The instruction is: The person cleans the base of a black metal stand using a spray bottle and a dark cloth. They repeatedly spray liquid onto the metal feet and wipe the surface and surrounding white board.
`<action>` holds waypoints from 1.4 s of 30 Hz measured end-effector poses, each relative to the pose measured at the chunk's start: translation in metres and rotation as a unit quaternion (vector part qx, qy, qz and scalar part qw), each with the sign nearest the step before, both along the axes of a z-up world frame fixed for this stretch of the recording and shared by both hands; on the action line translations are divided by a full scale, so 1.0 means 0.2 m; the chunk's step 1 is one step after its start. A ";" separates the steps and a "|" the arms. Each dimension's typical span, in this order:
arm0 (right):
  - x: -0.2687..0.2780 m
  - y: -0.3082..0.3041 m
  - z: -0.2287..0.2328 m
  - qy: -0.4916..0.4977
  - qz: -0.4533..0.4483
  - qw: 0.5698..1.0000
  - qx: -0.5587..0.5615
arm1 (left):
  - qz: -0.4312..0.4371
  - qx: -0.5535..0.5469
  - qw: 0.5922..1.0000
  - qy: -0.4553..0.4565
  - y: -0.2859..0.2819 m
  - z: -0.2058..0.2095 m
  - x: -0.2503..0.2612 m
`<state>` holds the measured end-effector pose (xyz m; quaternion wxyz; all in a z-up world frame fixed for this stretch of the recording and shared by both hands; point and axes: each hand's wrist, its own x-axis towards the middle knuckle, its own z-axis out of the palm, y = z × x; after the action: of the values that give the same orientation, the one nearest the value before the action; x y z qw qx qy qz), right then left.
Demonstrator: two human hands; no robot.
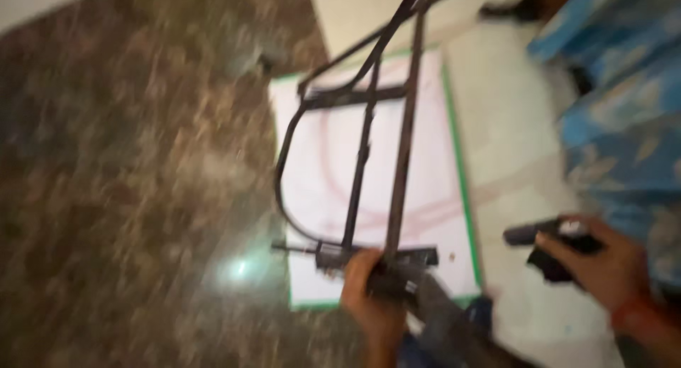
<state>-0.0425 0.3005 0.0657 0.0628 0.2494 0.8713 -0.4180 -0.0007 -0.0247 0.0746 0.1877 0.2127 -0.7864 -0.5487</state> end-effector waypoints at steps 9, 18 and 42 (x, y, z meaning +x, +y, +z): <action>-0.50 -0.14 0.03 -0.052 -0.160 0.965 -0.202 | -0.092 -0.025 0.995 -0.011 0.05 0.00 0.00; -1.09 -0.20 0.11 0.052 0.056 0.976 -0.206 | -0.113 -0.080 0.990 0.025 0.23 -0.16 0.03; -1.45 -0.43 -0.29 -0.274 0.046 0.829 -0.485 | -0.191 -0.232 0.945 -0.130 0.34 -0.96 0.55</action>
<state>-0.3320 0.2147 0.0083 0.4312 0.2504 0.5137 -0.6982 0.1085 0.0435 -0.1172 0.0195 0.0781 -0.9354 -0.3442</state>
